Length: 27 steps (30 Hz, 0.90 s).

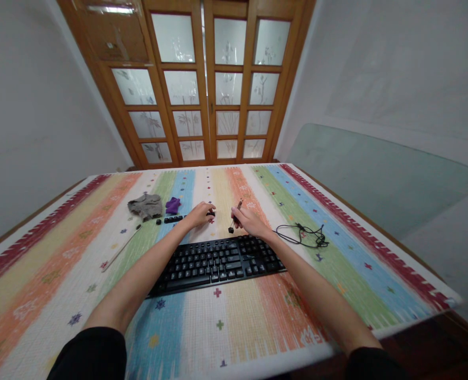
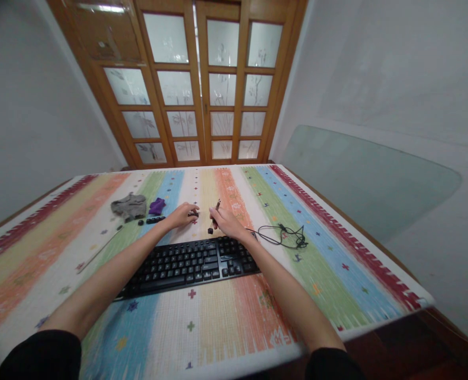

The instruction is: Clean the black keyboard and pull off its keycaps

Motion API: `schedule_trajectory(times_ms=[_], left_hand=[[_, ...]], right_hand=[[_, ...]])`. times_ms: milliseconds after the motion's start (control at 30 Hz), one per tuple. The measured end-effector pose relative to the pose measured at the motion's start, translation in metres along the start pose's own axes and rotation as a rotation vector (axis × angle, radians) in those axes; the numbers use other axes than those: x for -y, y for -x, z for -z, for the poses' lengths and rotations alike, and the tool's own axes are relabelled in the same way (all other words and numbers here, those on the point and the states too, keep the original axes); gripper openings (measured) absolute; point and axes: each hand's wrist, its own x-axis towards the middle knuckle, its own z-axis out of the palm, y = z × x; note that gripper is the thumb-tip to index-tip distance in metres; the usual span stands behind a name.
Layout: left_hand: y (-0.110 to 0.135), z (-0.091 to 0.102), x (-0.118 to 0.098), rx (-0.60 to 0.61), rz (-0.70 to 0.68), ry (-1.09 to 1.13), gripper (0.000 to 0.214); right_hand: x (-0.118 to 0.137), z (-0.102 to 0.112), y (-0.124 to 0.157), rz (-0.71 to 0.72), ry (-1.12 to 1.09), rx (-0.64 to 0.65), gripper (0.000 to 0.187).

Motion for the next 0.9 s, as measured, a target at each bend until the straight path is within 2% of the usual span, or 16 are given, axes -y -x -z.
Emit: schedule_trajectory(times_ms=[167,267,467,567,733,900], left_hand=[[0.007,0.006,-0.004,-0.125,-0.034,0.050,0.032],[0.015,0.013,-0.013,-0.158,-0.049,0.230,0.038],[0.036,0.014,-0.041,0.114,-0.044,0.959,0.063],[0.045,0.009,-0.053,0.131,0.047,1.187,0.061],[0.054,0.002,-0.062,0.070,0.133,1.222,0.061],[0.059,0.002,-0.067,0.018,0.130,0.959,0.042]], right_hand=[[0.003,-0.002,0.001,0.028,-0.006,-0.009,0.062],[0.007,-0.002,0.002,0.051,-0.038,-0.014,0.062],[0.013,-0.005,0.002,0.075,-0.155,-0.010,0.061],[0.014,-0.007,0.003,0.086,-0.184,0.023,0.061],[0.012,-0.009,0.008,0.056,-0.204,0.082,0.062],[0.007,-0.012,0.012,0.028,-0.179,0.080,0.060]])
